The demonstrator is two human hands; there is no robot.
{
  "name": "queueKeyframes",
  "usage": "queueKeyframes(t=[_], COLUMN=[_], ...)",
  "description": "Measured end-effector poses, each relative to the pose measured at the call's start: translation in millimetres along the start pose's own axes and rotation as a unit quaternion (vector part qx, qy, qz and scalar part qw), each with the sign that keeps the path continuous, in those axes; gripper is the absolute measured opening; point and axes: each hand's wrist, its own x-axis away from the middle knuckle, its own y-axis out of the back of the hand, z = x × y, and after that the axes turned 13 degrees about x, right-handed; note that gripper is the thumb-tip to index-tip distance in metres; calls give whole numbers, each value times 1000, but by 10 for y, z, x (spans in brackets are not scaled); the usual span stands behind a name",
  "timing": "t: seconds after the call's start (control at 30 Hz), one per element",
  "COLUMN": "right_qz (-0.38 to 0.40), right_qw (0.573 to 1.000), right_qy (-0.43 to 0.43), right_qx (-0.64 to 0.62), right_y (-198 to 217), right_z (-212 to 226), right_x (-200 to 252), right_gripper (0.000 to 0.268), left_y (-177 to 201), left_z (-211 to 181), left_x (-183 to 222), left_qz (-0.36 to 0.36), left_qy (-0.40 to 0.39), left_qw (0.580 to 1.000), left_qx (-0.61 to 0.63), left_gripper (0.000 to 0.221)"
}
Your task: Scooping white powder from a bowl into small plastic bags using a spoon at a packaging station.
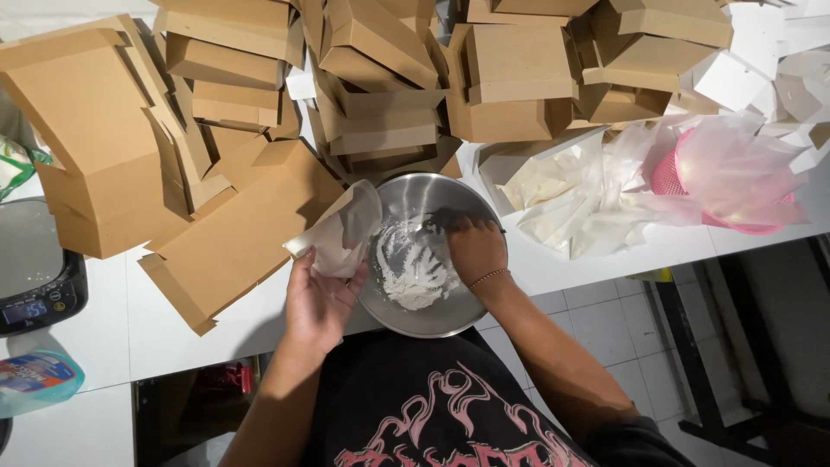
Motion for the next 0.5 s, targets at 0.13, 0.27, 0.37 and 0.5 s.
queueKeyframes(t=[0.13, 0.27, 0.37, 0.5], right_qz=[36, 54, 56, 158], right_qw=[999, 994, 998, 987], right_qy=[30, 76, 25, -2], right_qx=[-12, -62, 28, 17], right_y=[-274, 0, -19, -43], right_z=[153, 34, -8, 196], right_x=[-6, 169, 260, 433], right_gripper=[18, 20, 15, 17], left_y=[13, -10, -32, -1], left_z=[8, -4, -46, -143], left_x=[-84, -115, -120, -165], left_qz=[12, 5, 0, -1], left_qy=[16, 46, 68, 95], left_qw=[1000, 999, 998, 995], left_qx=[5, 25, 2, 3], left_gripper=[63, 60, 59, 63])
